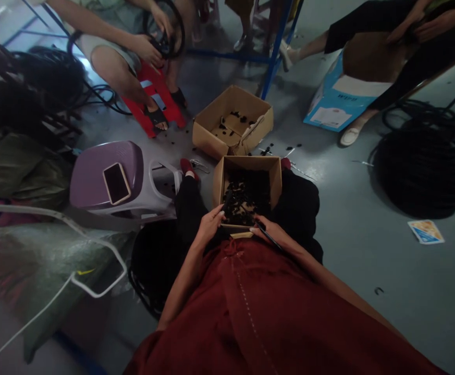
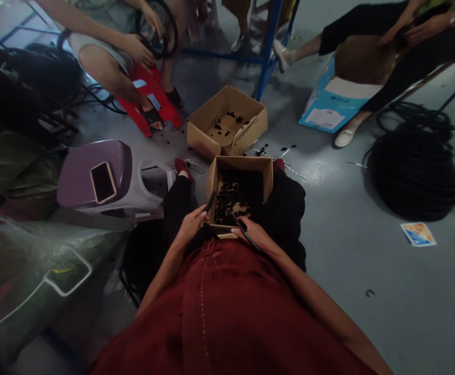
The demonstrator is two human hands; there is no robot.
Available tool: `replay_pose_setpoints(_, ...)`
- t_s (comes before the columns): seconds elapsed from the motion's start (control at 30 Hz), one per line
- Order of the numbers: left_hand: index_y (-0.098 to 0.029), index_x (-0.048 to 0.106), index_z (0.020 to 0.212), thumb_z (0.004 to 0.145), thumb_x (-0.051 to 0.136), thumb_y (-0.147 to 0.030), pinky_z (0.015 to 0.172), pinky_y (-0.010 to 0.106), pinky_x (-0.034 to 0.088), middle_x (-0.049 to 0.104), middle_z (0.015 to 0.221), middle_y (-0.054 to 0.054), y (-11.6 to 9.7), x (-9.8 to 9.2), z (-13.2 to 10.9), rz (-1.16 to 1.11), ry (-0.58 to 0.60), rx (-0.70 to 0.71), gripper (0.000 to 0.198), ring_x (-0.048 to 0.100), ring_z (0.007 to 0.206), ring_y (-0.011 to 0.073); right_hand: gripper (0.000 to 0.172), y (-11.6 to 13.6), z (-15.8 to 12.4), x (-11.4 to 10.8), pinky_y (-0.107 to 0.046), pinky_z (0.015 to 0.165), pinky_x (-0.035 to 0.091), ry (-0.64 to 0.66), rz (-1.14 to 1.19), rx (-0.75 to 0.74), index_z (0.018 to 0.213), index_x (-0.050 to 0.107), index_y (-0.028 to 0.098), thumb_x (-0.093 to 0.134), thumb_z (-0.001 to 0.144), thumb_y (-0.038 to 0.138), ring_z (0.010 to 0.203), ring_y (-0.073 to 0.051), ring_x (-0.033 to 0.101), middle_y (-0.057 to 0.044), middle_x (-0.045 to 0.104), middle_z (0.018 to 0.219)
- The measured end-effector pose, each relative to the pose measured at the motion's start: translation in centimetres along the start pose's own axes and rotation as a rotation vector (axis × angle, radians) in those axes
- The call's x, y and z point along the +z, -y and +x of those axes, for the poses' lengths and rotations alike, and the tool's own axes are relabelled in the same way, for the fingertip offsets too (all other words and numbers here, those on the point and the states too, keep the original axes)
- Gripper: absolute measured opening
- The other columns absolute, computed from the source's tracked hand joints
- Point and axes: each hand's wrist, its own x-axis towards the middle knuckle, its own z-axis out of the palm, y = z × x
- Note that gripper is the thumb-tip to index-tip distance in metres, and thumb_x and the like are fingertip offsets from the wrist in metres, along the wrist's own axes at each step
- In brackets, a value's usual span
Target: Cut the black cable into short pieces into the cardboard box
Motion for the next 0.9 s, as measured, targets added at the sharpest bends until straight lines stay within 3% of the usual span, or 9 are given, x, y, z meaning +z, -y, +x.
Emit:
replay_pose_setpoints(0.6,-0.012,0.054,0.127,0.084,0.047,-0.038,0.054,0.019,0.033,0.056,0.073,0.001,0.94,0.33,-0.12,0.109,0.165,-0.008,0.051,0.038,0.054,0.0065,0.05,0.78,-0.38,-0.56,-0.033,0.081,0.045,0.135,-0.131,-0.037,0.122,0.052,0.02,0.054,0.08,0.048,0.096,-0.026,0.061,-0.01,0.065,0.107)
replay_pose_setpoints(0.9,-0.011,0.054,0.126,0.083,0.047,-0.034,0.052,0.02,0.031,0.06,0.075,0.002,0.01,-0.12,-0.37,0.177,0.284,-0.094,0.049,0.038,0.053,0.0068,0.054,0.43,-0.44,-0.6,-0.033,0.082,0.045,0.189,-0.175,-0.075,0.127,0.046,0.016,0.05,0.084,0.047,0.098,-0.024,0.06,-0.012,0.062,0.113)
